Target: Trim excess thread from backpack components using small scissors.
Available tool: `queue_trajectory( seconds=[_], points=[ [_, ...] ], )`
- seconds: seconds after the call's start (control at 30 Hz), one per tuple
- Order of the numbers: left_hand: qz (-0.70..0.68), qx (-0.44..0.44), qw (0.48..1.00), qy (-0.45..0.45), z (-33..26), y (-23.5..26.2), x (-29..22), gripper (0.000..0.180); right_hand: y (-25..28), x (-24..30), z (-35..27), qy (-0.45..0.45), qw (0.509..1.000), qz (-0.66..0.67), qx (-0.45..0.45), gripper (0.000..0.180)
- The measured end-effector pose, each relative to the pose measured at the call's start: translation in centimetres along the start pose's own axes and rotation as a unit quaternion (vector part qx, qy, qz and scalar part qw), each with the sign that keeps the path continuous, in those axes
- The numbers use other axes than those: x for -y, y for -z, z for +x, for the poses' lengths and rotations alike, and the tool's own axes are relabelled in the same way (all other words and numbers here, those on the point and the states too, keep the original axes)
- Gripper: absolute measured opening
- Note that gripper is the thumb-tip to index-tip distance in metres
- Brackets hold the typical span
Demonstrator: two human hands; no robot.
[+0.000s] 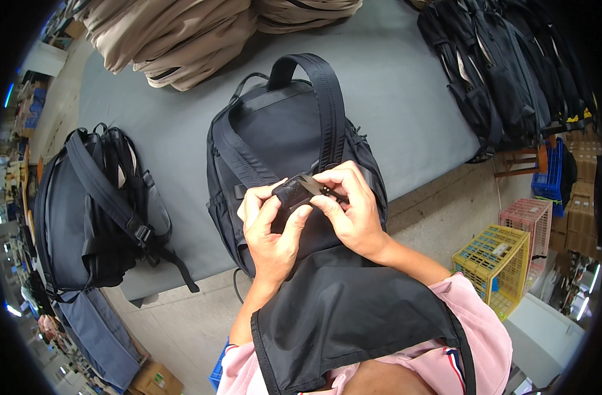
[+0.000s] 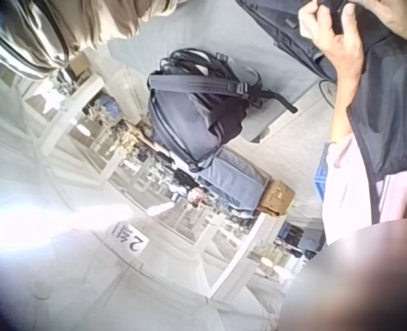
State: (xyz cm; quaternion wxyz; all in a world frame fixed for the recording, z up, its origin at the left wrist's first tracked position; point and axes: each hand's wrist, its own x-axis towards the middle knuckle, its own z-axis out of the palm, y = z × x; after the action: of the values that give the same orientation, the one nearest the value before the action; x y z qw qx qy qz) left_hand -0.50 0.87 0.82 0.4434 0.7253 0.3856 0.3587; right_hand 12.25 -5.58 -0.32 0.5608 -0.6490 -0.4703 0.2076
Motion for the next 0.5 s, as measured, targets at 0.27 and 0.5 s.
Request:
queue_trajectory(
  seconds=[0.27,0.5],
  points=[
    [-0.156,0.015,0.983,0.093,-0.5,0.2,0.5,0.028,0.7,0.3,0.5,-0.291,0.817,0.495,0.045,0.02],
    [-0.184,0.018,0.978,0.097,-0.2,0.4,0.4,0.027,1.8,1.4,0.5,0.024,0.999,-0.027,0.021,0.02]
  ],
)
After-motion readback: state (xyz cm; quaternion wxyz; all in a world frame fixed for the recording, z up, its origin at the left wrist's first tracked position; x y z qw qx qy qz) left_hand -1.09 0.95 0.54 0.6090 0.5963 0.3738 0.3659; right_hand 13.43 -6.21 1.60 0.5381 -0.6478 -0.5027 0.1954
